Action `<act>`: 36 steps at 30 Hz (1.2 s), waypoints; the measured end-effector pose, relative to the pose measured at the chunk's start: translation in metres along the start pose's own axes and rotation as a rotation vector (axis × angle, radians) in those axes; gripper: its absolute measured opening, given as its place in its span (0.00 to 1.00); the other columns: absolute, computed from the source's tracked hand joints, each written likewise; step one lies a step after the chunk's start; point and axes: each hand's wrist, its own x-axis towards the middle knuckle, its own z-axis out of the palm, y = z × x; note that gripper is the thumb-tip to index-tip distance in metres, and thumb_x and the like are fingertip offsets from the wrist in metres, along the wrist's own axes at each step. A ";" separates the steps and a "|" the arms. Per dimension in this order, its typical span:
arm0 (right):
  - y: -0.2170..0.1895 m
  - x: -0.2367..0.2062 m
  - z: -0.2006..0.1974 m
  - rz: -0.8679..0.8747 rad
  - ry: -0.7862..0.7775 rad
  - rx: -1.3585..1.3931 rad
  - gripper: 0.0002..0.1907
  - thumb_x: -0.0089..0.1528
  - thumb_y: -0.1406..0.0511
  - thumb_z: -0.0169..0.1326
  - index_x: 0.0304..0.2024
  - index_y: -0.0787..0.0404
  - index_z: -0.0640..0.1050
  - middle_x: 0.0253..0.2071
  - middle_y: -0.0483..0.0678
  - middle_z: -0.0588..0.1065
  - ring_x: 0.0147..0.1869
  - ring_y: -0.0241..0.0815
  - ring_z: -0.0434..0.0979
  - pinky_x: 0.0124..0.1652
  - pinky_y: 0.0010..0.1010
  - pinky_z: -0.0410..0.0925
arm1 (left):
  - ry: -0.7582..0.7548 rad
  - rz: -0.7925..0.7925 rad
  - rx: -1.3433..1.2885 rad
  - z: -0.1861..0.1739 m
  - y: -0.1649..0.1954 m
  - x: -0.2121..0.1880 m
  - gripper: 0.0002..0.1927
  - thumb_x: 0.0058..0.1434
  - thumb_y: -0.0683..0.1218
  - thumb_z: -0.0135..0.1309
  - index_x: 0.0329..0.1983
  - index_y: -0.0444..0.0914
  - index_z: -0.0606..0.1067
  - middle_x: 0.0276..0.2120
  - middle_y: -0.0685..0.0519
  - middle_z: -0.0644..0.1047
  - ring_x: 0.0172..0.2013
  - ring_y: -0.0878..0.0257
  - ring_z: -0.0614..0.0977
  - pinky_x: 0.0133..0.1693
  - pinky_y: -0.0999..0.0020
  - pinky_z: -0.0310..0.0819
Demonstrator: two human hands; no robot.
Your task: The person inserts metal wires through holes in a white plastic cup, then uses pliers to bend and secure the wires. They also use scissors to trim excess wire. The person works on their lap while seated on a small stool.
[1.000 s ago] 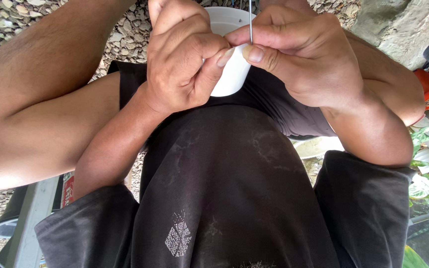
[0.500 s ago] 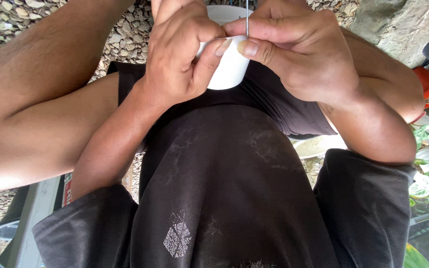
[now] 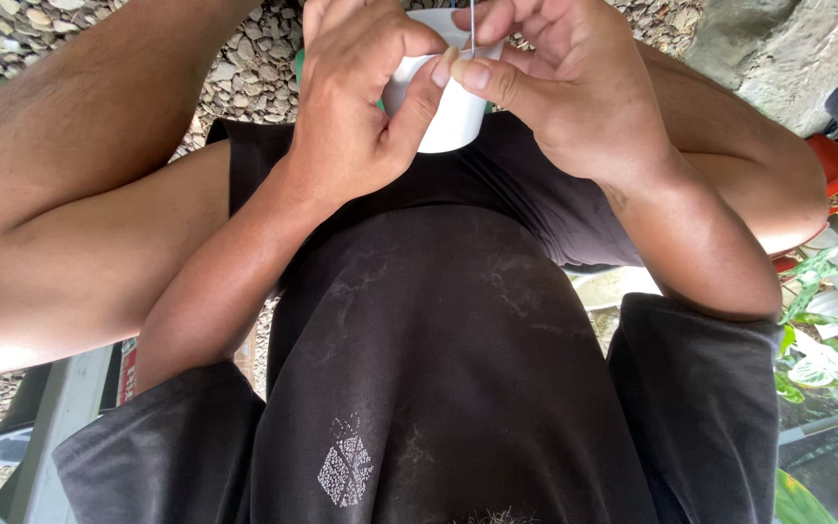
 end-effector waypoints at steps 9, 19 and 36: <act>0.001 -0.018 0.018 -0.374 0.231 -0.827 0.08 0.75 0.75 0.59 0.46 0.68 0.71 0.53 0.54 0.69 0.54 0.42 0.73 0.51 0.30 0.71 | -0.029 -0.074 -0.115 0.004 0.003 0.007 0.04 0.75 0.41 0.55 0.46 0.39 0.80 0.34 0.55 0.79 0.39 0.62 0.79 0.54 0.61 0.64; 0.004 -0.024 0.024 -0.307 0.320 -0.759 0.06 0.78 0.76 0.55 0.45 0.70 0.71 0.52 0.52 0.68 0.51 0.39 0.75 0.49 0.27 0.72 | 0.021 -0.086 -0.142 0.013 0.010 0.009 0.05 0.77 0.42 0.52 0.49 0.37 0.78 0.37 0.53 0.80 0.40 0.59 0.80 0.52 0.61 0.66; 0.004 -0.023 0.012 -0.223 0.219 -0.509 0.05 0.80 0.77 0.51 0.47 0.72 0.72 0.54 0.50 0.69 0.47 0.31 0.77 0.44 0.20 0.75 | 0.015 -0.046 -0.121 0.010 0.006 0.011 0.05 0.78 0.42 0.52 0.48 0.40 0.79 0.34 0.55 0.79 0.37 0.63 0.79 0.50 0.63 0.66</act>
